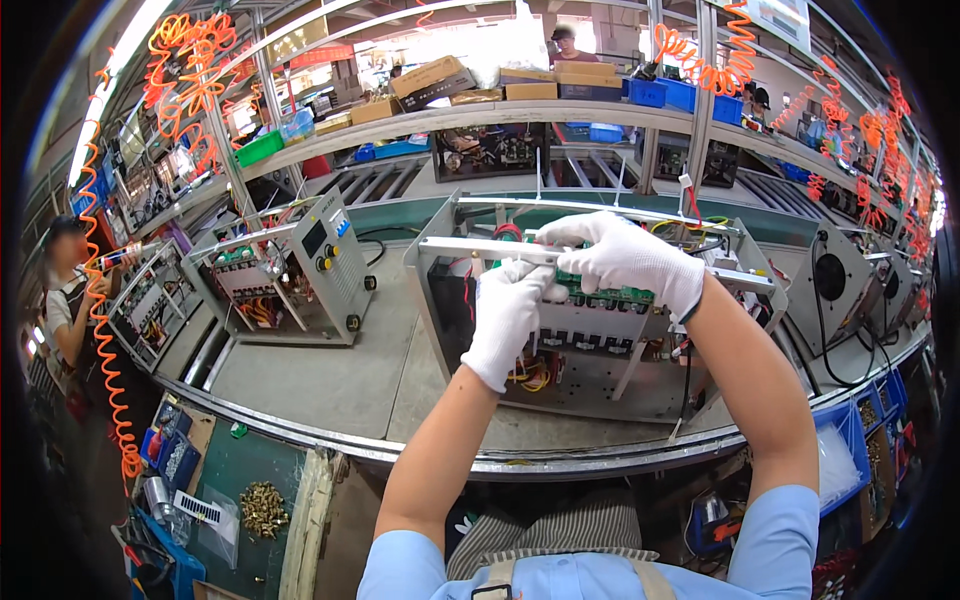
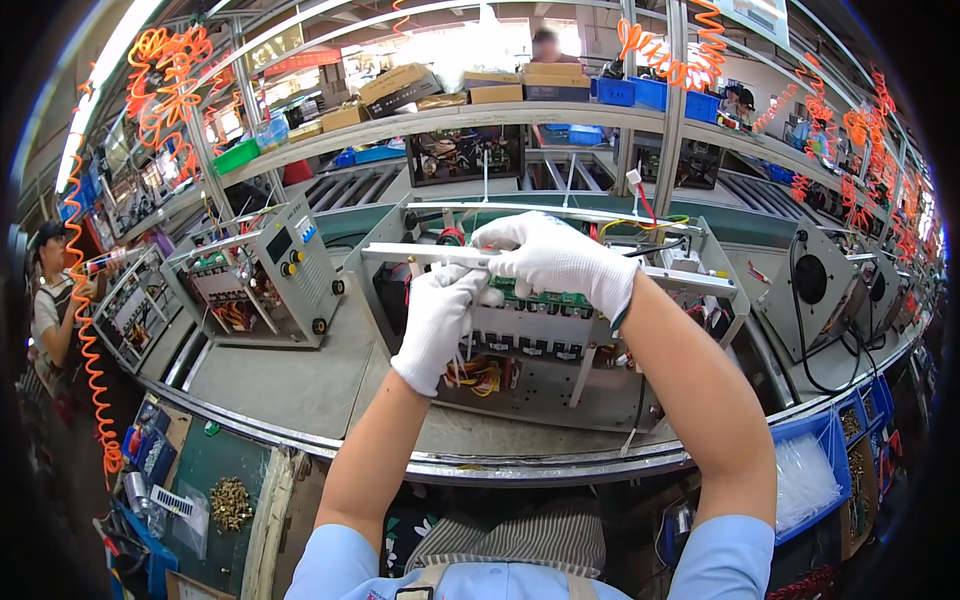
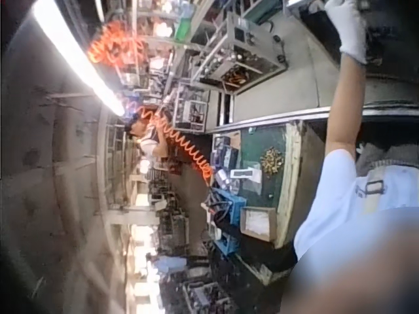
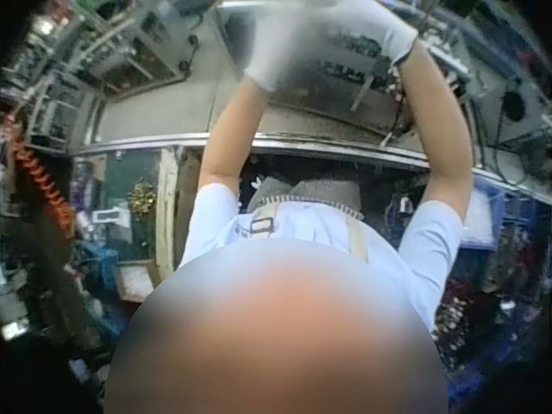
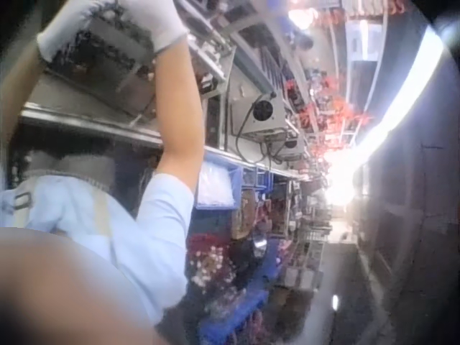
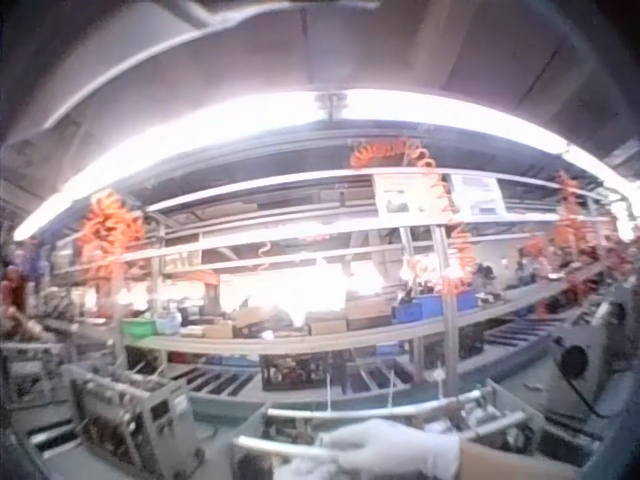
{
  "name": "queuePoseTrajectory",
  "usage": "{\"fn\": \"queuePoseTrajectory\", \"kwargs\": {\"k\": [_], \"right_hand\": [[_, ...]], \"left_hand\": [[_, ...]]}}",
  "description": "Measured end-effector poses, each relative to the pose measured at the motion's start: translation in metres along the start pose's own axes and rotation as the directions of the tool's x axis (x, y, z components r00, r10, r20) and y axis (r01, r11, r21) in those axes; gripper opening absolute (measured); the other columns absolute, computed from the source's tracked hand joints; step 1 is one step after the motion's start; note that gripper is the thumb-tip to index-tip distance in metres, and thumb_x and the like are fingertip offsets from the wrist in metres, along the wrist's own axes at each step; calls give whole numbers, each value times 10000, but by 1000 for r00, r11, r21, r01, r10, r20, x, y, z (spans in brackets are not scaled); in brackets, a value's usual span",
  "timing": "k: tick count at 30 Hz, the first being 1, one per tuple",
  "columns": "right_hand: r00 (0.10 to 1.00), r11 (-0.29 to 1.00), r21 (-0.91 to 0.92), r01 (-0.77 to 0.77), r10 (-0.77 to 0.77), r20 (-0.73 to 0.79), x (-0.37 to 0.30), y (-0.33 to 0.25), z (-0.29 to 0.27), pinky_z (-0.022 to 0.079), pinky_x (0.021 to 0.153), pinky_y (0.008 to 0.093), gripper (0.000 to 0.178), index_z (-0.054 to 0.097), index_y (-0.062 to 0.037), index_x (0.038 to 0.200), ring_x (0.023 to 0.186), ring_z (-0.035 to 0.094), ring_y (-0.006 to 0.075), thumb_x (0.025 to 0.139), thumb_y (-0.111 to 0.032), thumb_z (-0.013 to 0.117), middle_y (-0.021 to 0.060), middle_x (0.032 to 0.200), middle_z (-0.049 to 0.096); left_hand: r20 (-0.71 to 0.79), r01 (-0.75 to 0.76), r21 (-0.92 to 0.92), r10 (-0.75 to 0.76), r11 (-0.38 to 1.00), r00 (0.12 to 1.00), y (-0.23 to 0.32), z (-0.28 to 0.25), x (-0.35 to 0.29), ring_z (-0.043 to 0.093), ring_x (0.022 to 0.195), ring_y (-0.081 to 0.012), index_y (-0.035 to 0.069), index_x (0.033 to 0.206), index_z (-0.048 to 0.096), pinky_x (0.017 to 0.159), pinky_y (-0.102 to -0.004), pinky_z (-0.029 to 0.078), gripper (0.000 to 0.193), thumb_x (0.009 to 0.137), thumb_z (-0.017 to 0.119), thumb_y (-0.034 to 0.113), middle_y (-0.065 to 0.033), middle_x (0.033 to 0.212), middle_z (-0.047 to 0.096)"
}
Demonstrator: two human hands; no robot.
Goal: The person assembles an electronic device by connecting various wires to a circuit board inside a metal chassis. They use zip ties to secure the wires and organize the internal components. The person handles red, black, and multi-colored wires, attaching them to specific terminals and routing them through the device.
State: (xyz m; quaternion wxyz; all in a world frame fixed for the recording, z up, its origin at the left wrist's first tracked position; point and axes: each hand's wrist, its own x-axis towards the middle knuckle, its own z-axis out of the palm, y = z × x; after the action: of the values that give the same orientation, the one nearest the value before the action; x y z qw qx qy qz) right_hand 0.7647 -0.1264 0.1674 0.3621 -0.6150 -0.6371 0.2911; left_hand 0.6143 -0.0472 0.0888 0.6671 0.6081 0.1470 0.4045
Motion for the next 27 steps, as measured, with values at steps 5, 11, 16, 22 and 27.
{"fn": "queuePoseTrajectory", "kwargs": {"k": [5,11,16,22,27], "right_hand": [[998,997,-75,19,-24,-61,-6,-12,6,471,577,227,301,633,20,1163,637,562,64,875,-55,591,42,884,671],[996,997,1,75,-75,-53,-5,-3,4,473,587,226,277,652,-10,1125,643,552,65,856,-45,595,33,903,677],[996,998,31,45,-43,-78,-5,-7,7,470,586,233,279,654,-9,1115,623,545,66,844,-47,596,19,856,662],[997,999,-2,37,-37,-74,-4,-6,5,464,571,233,250,660,-5,1092,595,541,62,857,-53,590,24,818,656],[997,999,19,39,-38,-63,-3,-2,5,478,577,234,250,662,-6,1092,598,554,71,861,-67,588,41,841,664]], "left_hand": [[-45,-62,224,74,973,996,-5,-4,-16,497,518,-17,-6,1067,666,476,-180,372,211,911,625,130,-33,786,685],[102,-64,-111,75,992,992,32,-13,-15,373,466,22,10,1136,628,415,-148,248,238,940,580,136,-34,812,699],[23,-80,30,80,996,997,28,-17,-11,395,478,15,15,1007,682,428,-156,268,187,936,608,170,-34,766,697],[-106,-95,111,107,989,989,16,-6,-21,396,402,0,22,869,692,380,-171,273,172,917,633,176,-48,695,680],[-85,-98,118,109,988,990,17,-7,-21,389,390,-2,23,869,693,368,-173,266,163,909,638,171,-45,677,676]]}}
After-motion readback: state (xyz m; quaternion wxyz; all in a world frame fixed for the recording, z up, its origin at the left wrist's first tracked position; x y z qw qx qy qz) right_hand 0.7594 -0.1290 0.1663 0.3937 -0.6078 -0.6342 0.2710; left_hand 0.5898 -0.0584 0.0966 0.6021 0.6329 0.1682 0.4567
